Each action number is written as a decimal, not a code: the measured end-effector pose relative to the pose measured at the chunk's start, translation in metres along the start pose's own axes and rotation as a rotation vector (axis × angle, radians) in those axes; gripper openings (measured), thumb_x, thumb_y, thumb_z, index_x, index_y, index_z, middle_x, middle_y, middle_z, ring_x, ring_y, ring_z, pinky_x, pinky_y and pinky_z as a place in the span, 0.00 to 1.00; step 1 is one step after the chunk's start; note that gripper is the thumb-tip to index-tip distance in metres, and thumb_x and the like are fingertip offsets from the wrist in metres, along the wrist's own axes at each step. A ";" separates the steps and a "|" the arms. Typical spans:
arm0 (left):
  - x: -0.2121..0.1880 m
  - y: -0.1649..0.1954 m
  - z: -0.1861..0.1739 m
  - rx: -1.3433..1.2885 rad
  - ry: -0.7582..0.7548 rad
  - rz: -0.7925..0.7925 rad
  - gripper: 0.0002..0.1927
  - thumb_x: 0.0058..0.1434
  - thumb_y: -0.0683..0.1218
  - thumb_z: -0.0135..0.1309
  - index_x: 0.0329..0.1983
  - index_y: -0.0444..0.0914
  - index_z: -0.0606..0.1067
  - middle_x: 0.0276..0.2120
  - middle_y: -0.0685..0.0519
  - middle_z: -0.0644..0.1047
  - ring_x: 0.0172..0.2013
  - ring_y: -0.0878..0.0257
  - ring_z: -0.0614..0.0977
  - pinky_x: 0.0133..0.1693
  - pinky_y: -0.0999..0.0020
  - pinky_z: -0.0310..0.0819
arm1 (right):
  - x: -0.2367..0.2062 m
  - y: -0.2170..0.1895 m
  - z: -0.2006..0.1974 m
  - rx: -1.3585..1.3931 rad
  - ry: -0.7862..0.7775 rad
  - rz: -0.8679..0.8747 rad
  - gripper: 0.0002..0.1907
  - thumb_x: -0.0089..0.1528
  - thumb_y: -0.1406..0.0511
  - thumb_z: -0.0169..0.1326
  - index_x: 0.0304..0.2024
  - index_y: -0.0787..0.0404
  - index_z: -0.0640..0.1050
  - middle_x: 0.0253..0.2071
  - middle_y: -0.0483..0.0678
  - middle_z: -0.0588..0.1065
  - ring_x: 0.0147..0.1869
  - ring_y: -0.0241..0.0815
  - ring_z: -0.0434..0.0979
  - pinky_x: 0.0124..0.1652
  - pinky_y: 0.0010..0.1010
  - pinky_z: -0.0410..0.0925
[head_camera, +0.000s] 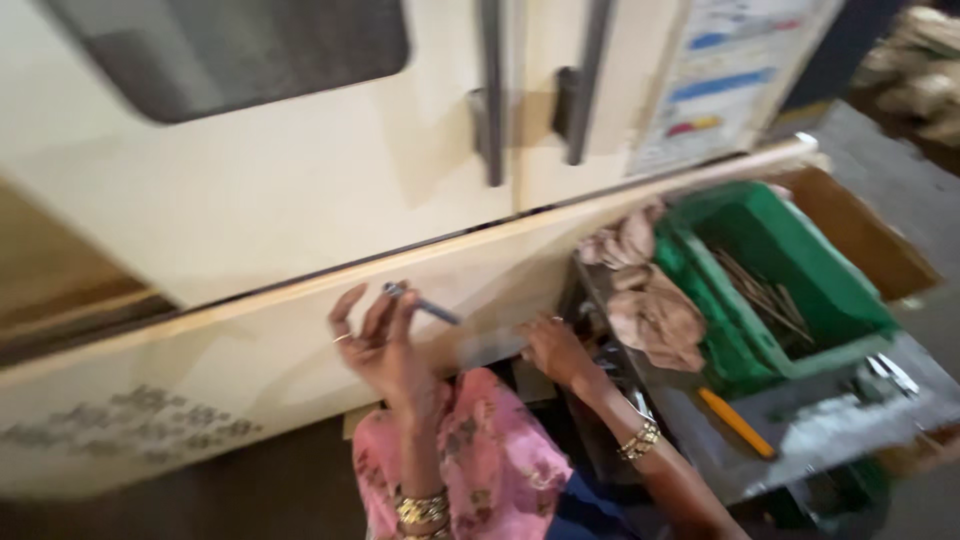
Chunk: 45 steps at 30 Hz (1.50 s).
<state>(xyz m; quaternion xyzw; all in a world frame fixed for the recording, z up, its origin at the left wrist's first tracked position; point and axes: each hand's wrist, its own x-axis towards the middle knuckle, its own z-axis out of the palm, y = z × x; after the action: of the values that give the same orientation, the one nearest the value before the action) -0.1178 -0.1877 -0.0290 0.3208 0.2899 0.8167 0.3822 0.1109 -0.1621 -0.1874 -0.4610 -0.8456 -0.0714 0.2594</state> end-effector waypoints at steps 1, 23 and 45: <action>0.000 -0.004 0.001 0.073 -0.022 0.024 0.26 0.58 0.30 0.63 0.57 0.36 0.68 0.40 0.41 0.83 0.46 0.58 0.86 0.54 0.64 0.80 | -0.008 0.010 -0.005 0.002 0.019 0.086 0.22 0.54 0.63 0.63 0.51 0.57 0.78 0.48 0.52 0.77 0.50 0.61 0.80 0.47 0.48 0.71; 0.093 -0.149 0.137 0.605 -0.365 0.920 0.30 0.78 0.37 0.54 0.69 0.30 0.48 0.64 0.37 0.63 0.59 0.50 0.77 0.63 0.58 0.77 | -0.072 0.201 -0.299 0.092 0.604 0.503 0.09 0.64 0.68 0.58 0.46 0.63 0.78 0.45 0.58 0.79 0.40 0.51 0.84 0.37 0.35 0.75; 0.152 -0.221 0.236 0.801 -0.365 0.564 0.22 0.84 0.40 0.40 0.33 0.23 0.70 0.30 0.45 0.78 0.28 0.65 0.77 0.30 0.68 0.71 | -0.170 0.552 -0.219 0.164 -0.092 1.515 0.25 0.49 0.57 0.71 0.36 0.73 0.81 0.34 0.59 0.80 0.39 0.50 0.82 0.36 0.38 0.73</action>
<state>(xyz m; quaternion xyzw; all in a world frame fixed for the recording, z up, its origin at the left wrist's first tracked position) 0.0787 0.1082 0.0058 0.6445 0.4105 0.6439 0.0389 0.7185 -0.0555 -0.1508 -0.8969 -0.3112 0.2084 0.2353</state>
